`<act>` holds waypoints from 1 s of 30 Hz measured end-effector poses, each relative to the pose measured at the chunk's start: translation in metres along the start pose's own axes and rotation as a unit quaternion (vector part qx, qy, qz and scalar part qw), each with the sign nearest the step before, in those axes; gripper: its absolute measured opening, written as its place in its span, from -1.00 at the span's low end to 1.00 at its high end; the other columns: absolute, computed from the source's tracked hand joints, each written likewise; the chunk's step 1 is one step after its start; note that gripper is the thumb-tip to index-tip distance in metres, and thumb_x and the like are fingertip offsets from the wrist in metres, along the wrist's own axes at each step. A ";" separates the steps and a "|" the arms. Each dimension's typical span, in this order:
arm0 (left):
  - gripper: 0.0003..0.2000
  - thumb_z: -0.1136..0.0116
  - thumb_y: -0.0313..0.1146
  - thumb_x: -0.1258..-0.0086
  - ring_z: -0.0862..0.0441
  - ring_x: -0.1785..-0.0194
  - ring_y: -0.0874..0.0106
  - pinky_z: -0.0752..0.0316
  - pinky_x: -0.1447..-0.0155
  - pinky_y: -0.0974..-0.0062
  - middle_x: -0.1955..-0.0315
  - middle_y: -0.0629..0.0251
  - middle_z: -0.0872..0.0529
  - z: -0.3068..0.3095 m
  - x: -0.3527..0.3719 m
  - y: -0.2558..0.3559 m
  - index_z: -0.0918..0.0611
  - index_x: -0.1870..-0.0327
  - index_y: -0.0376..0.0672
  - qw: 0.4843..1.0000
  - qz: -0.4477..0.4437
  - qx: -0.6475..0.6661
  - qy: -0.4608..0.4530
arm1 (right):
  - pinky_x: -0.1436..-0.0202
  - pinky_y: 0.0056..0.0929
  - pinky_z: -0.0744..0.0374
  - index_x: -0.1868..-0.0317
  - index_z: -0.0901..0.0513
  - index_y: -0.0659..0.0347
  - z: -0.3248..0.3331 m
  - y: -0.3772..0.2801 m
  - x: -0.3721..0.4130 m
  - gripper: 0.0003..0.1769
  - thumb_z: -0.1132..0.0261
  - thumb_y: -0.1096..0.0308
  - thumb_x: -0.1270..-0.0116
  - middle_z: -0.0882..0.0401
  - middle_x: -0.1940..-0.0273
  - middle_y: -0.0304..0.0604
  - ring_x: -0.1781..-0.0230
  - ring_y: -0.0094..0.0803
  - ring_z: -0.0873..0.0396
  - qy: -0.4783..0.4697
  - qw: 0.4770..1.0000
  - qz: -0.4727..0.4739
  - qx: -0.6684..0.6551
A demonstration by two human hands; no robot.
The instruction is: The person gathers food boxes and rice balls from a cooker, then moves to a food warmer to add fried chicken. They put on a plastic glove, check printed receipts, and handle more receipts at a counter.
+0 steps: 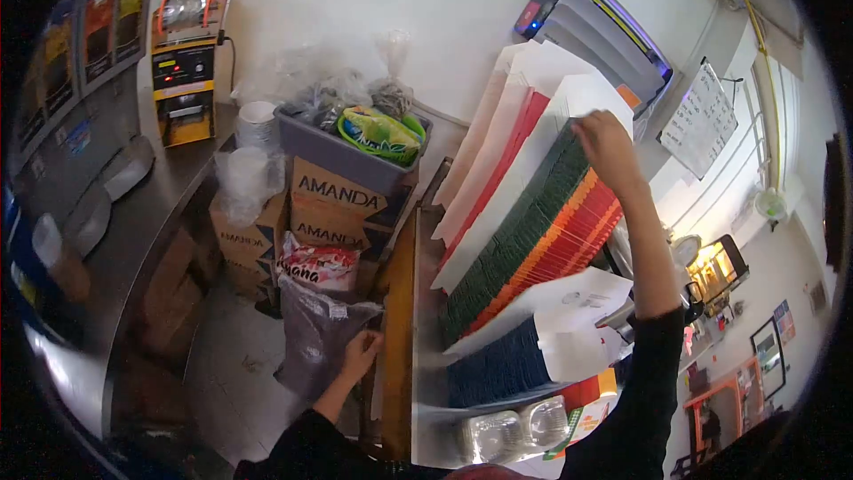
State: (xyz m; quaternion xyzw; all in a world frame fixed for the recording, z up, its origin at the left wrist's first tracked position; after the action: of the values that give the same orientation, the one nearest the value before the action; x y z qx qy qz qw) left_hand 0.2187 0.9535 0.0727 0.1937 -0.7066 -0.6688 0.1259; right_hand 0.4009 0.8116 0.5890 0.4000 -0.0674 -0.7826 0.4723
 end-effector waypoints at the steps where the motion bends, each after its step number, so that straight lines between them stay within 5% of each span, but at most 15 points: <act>1: -0.80 0.01 -0.29 -0.30 -0.50 0.34 0.53 -0.37 0.20 0.57 0.46 0.28 -0.57 -0.005 -0.035 0.016 -0.52 0.25 -0.26 0.998 -0.063 -0.022 -0.012 | 0.19 -0.29 -0.39 0.36 -0.55 0.29 -0.017 0.011 -0.018 -0.86 -0.17 0.41 -0.08 -0.48 0.42 -0.07 0.28 -0.15 -0.43 0.018 1.000 -0.006 -0.023; 3: -0.79 0.02 -0.29 -0.31 -0.49 0.37 0.55 -0.37 0.24 0.57 0.48 0.27 -0.57 -0.017 -0.105 0.072 -0.51 0.25 -0.27 0.989 -0.076 0.113 -0.063 | 0.11 -0.24 -0.36 0.40 -0.58 0.23 -0.046 0.027 -0.055 -0.88 -0.18 0.39 -0.07 -0.51 0.41 -0.10 0.24 -0.17 -0.44 0.011 0.999 -0.037 0.014; 5: -0.80 0.05 -0.30 -0.32 -0.50 0.40 0.53 -0.38 0.28 0.56 0.51 0.26 -0.56 -0.022 -0.165 0.152 -0.51 0.25 -0.27 0.974 -0.216 0.045 -0.051 | -0.01 -0.18 -0.31 0.42 -0.62 0.15 -0.072 0.038 -0.089 -0.90 -0.22 0.36 -0.03 -0.54 0.39 -0.13 0.19 -0.21 -0.45 -0.036 0.986 -0.093 0.132; 9: -0.82 0.01 -0.37 -0.25 -0.53 0.40 0.33 -0.38 0.30 0.50 0.46 0.14 -0.59 -0.073 -0.283 0.232 -0.52 0.25 -0.29 0.955 -0.273 0.018 -0.119 | -0.27 -0.08 -0.01 0.48 -0.65 -0.09 -0.135 0.067 -0.120 -0.88 -0.35 0.25 0.14 -0.60 0.35 -0.20 0.09 -0.35 -0.48 -0.208 0.907 0.016 0.367; 12: -0.80 -0.03 -0.38 -0.19 -0.54 0.30 0.21 -0.39 0.23 0.45 0.32 0.08 -0.58 -0.109 -0.327 0.303 -0.53 0.22 -0.27 0.905 -0.402 0.039 -0.130 | -0.24 -0.05 -0.02 0.49 -0.65 -0.05 -0.152 0.087 -0.130 -0.82 -0.41 0.27 0.22 -0.60 0.38 -0.20 0.13 -0.41 -0.51 -0.336 0.886 -0.114 0.300; 13: -0.77 -0.05 -0.36 -0.17 -0.52 0.25 0.20 -0.39 0.17 0.43 0.27 0.06 -0.56 -0.125 -0.344 0.320 -0.52 0.19 -0.26 0.890 -0.435 0.050 -0.125 | -0.12 -0.12 -0.26 0.46 -0.64 0.09 -0.149 0.088 -0.135 -0.77 -0.41 0.34 0.26 -0.61 0.38 -0.13 0.20 -0.34 -0.56 -0.345 0.897 -0.142 0.237; 19: -0.52 -0.27 -0.13 0.07 -0.37 0.01 0.10 -0.26 -0.10 0.28 0.13 0.04 -0.44 -0.188 -0.386 0.369 -0.48 0.15 -0.22 0.829 -0.553 0.067 -0.048 | 0.31 -0.34 -0.53 0.42 -0.60 0.31 -0.165 0.087 -0.142 -0.76 -0.31 0.45 0.21 -0.58 0.32 0.07 0.29 -0.12 -0.57 -0.405 0.872 -0.186 0.202; 22: -0.50 -0.31 -0.12 0.13 -0.34 -0.01 0.12 -0.25 -0.10 0.26 0.11 0.05 -0.41 -0.196 -0.396 0.366 -0.47 0.18 -0.22 0.829 -0.556 0.052 -0.040 | 0.23 -0.32 -0.53 0.35 -0.59 0.28 -0.174 0.096 -0.146 -0.74 -0.29 0.50 0.19 -0.57 0.26 0.05 0.23 -0.14 -0.56 -0.455 0.857 -0.144 0.196; 28: -0.49 -0.30 -0.06 0.14 -0.31 -0.02 0.09 -0.21 -0.11 0.24 0.10 0.03 -0.40 -0.190 -0.395 0.368 -0.47 0.23 -0.24 0.826 -0.563 0.003 -0.023 | 0.11 -0.19 -0.47 0.30 -0.56 0.17 -0.134 0.092 -0.160 -0.70 -0.23 0.58 0.16 -0.55 0.21 -0.04 0.17 -0.15 -0.53 -0.318 0.906 -0.189 0.206; 30: -0.48 -0.28 -0.04 0.11 -0.31 -0.03 0.08 -0.20 -0.13 0.23 0.09 0.02 -0.41 -0.191 -0.394 0.366 -0.47 0.22 -0.26 0.821 -0.570 -0.016 -0.011 | 0.14 -0.20 -0.47 0.34 -0.57 0.17 -0.141 0.148 -0.167 -0.75 -0.19 0.55 0.13 -0.56 0.27 -0.03 0.21 -0.15 -0.53 -0.214 0.923 -0.128 0.294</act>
State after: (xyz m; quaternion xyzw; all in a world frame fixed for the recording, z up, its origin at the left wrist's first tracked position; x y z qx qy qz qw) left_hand 0.6157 0.9673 0.4822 0.5524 -0.4608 -0.6343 -0.2830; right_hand 0.6385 0.9014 0.6602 0.3487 -0.3422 -0.8485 0.2031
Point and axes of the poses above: each hand's wrist, its own x-axis away from the middle knuckle, its own z-axis out of the back of the hand, y = z × x, the point moved 3 cm from there along -x, towards the middle knuckle
